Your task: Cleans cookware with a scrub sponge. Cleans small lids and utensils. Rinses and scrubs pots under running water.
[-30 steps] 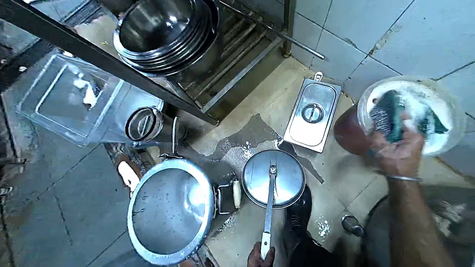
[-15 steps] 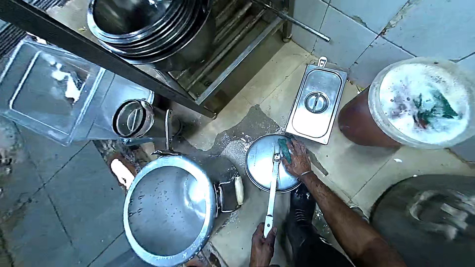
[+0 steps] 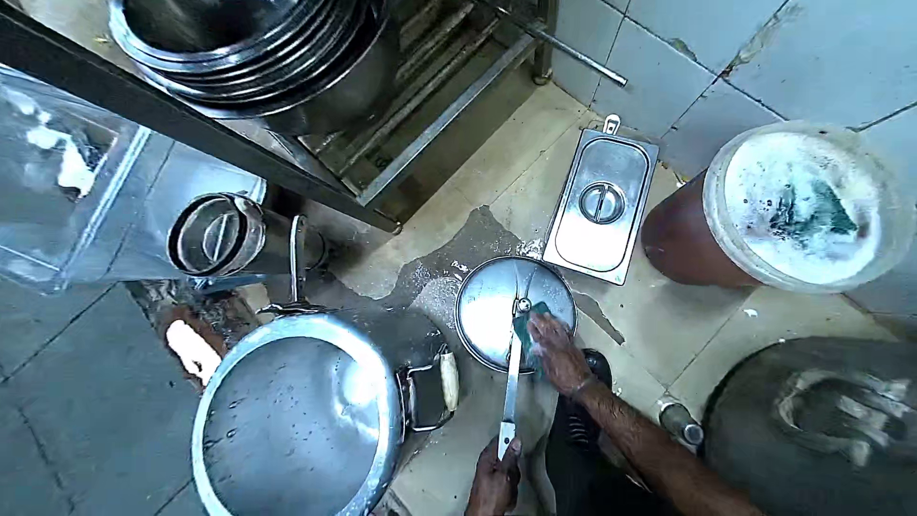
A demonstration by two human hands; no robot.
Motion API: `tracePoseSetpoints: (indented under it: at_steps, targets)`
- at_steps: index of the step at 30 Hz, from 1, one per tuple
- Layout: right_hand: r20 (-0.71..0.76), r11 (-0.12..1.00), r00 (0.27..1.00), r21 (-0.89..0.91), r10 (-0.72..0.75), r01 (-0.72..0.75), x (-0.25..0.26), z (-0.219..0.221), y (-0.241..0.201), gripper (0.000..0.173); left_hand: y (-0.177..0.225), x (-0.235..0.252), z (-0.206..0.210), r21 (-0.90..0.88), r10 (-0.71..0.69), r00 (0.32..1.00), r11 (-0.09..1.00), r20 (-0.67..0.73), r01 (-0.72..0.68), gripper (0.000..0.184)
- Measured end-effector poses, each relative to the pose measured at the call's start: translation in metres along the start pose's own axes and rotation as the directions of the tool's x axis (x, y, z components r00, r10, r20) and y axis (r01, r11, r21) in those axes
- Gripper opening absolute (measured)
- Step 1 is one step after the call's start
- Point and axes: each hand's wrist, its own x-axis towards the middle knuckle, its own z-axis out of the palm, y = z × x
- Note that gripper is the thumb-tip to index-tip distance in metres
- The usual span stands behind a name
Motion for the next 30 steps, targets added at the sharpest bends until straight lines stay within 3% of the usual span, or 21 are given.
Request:
tracePoseSetpoints:
  at_steps: [2,4,6,8,12,15,18,19,22,24,27,30]
  targets:
    - [-0.07,1.0,0.997,0.001,0.03,-0.03,0.033,-0.013,0.013,0.05,-0.003,0.001,-0.004,0.002,-0.026,1.0,1.0,0.008,0.026,0.025]
    - [-0.042,0.98,0.979,0.013,0.201,-0.201,0.07,-0.042,0.02,0.046,0.0,-0.002,-0.002,-0.015,-0.052,0.998,0.999,0.021,0.052,0.025]
    - [0.047,0.895,0.894,-0.015,0.446,-0.446,0.107,-0.085,0.017,0.038,0.009,-0.006,0.007,-0.031,-0.066,0.998,0.997,0.022,0.067,0.025]
    - [0.077,0.86,0.858,-0.001,0.508,-0.51,0.12,-0.093,0.009,0.039,0.012,-0.01,0.008,-0.04,-0.073,0.997,0.997,0.001,0.073,0.024]
    - [-0.115,0.985,0.978,0.044,0.173,-0.169,0.041,-0.032,-0.005,0.052,0.01,-0.006,0.006,-0.091,-0.089,0.996,0.992,0.012,0.089,0.025]
    - [0.004,0.992,0.992,-0.015,0.129,-0.129,-0.015,0.003,-0.012,0.055,0.004,-0.005,0.003,-0.121,-0.123,0.992,0.985,0.026,0.125,0.027]
    - [-0.074,0.993,0.99,0.024,0.117,-0.116,0.006,-0.005,0.012,0.05,0.006,-0.007,0.004,-0.146,-0.136,0.99,0.979,0.04,0.14,0.031]
    - [-0.107,0.987,0.982,0.042,0.157,-0.153,0.023,-0.016,0.022,0.048,0.009,-0.01,0.004,-0.157,-0.14,0.989,0.977,0.042,0.145,0.032]
    - [0.001,0.892,0.892,0.02,0.453,-0.453,0.081,-0.079,0.034,0.041,0.022,-0.018,0.013,-0.194,-0.143,0.987,0.969,0.071,0.154,0.033]
    - [0.005,0.864,0.864,0.023,0.503,-0.503,0.092,-0.084,0.027,0.042,0.027,-0.023,0.016,-0.21,-0.139,0.988,0.966,0.071,0.151,0.034]
    - [-0.156,0.963,0.951,0.087,0.267,-0.256,0.044,-0.038,0.005,0.053,0.024,-0.019,0.016,-0.232,-0.126,0.989,0.962,0.082,0.142,0.033]
    - [-0.028,0.995,0.994,-0.011,0.102,-0.102,-0.023,0.005,-0.023,0.063,0.018,-0.016,0.011,-0.237,-0.149,0.985,0.957,0.088,0.166,0.031]
